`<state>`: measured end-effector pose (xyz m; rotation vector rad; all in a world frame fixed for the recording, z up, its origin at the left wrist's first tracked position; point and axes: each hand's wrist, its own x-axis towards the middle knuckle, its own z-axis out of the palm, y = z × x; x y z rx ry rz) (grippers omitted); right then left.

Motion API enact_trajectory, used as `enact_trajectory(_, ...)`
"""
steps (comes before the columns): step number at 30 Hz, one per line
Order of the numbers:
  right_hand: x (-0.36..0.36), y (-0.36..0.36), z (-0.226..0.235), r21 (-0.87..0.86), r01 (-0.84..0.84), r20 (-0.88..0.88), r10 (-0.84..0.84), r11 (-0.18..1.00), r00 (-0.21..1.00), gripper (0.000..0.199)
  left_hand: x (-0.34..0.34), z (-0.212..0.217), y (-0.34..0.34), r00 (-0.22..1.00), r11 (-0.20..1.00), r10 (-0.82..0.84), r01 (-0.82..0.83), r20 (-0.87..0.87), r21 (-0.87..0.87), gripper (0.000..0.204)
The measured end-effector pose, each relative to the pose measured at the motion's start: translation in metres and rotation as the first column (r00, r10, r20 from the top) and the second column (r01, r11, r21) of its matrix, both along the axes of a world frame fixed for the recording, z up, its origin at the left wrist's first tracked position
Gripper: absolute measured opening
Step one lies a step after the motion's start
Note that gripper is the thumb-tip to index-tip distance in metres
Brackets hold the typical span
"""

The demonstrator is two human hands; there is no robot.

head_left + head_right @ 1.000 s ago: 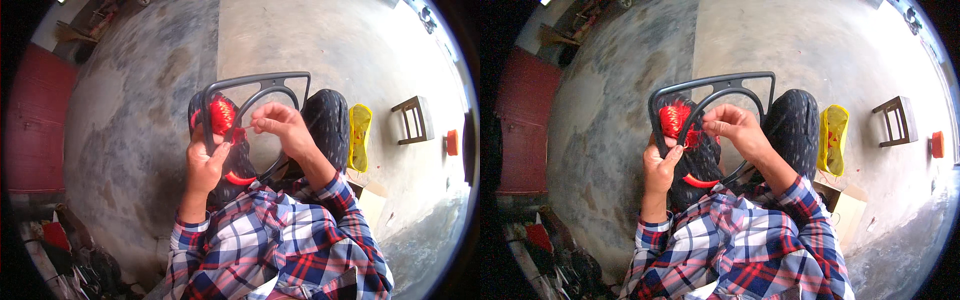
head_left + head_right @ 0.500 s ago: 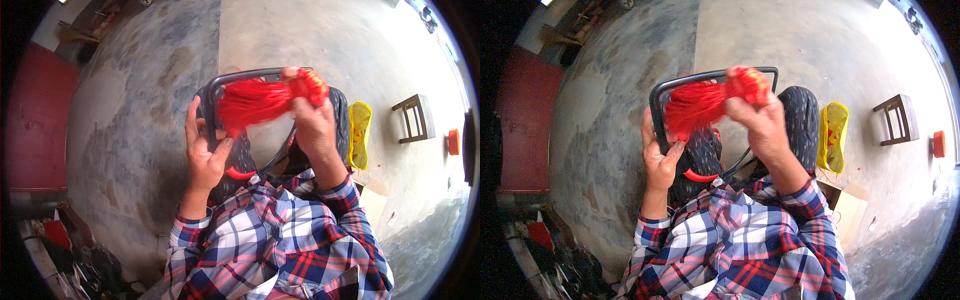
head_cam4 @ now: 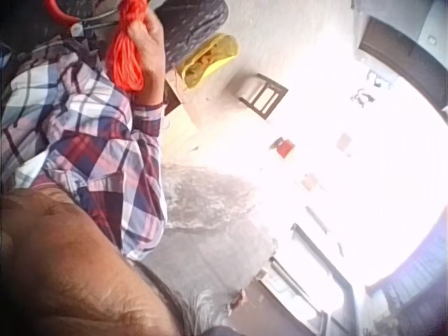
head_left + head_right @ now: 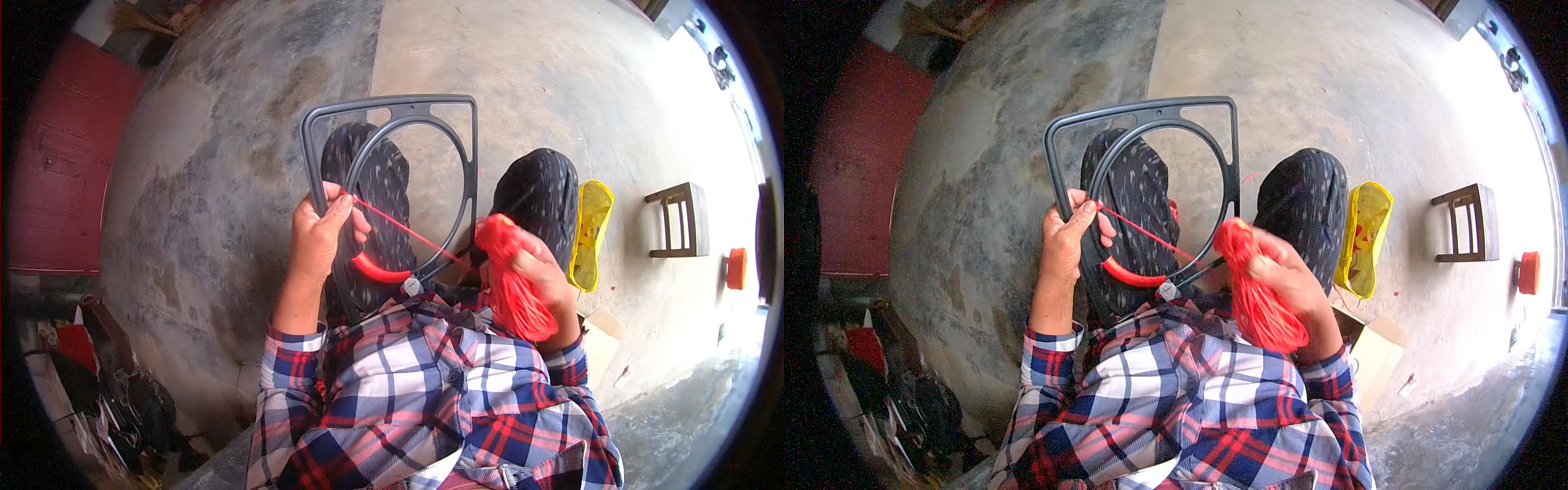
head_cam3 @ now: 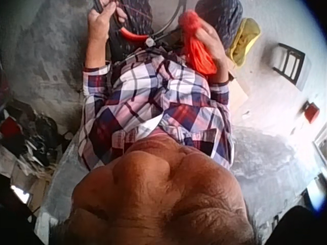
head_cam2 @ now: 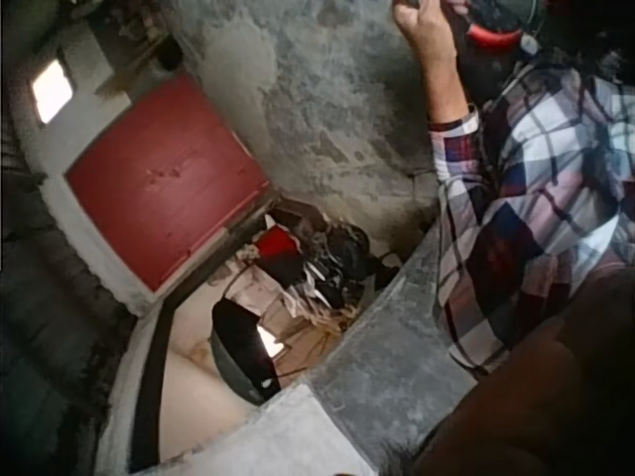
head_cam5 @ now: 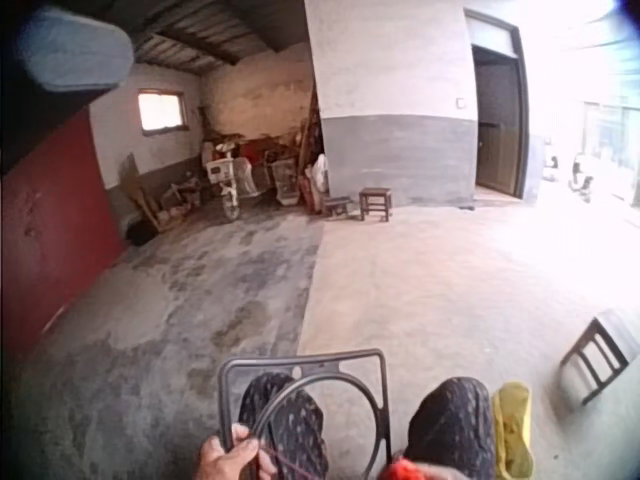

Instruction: Wrapping red thread or rope around a black plastic square frame.

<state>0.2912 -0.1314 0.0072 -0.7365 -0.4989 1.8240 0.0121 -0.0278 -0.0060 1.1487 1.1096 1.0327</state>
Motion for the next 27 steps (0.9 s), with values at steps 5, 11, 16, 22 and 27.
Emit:
enact_trajectory(5,-0.009,0.064,-0.043,0.147,0.107,0.76,-0.182,0.983,0.625,0.045,0.008,0.016,-0.007,0.995,0.999,-0.045,0.047,-0.084,0.022,0.024)
enact_trajectory(11,-0.044,0.117,-0.019,0.284,-0.121,0.829,-0.18,0.951,0.53,0.031,0.023,0.015,-0.015,0.915,0.907,-0.036,0.199,-0.402,0.371,0.012)
enact_trajectory(16,-0.059,0.108,-0.015,0.245,-0.044,0.031,0.038,0.969,0.999,0.027,0.022,0.018,-0.012,0.954,0.963,-0.116,0.176,-0.275,0.204,0.009)
enact_trajectory(22,-0.051,0.09,-0.008,0.31,-0.027,0.429,-0.115,0.95,0.896,0.039,0.019,0.016,-0.01,0.957,0.868,0.003,0.142,-0.291,0.476,0.017)
enact_trajectory(27,-0.068,0.091,0.024,0.796,-0.316,0.57,-0.815,0.516,0.107,0.051,0.029,0.024,-0.012,0.926,0.839,-0.044,0.238,-0.375,0.49,0.024)
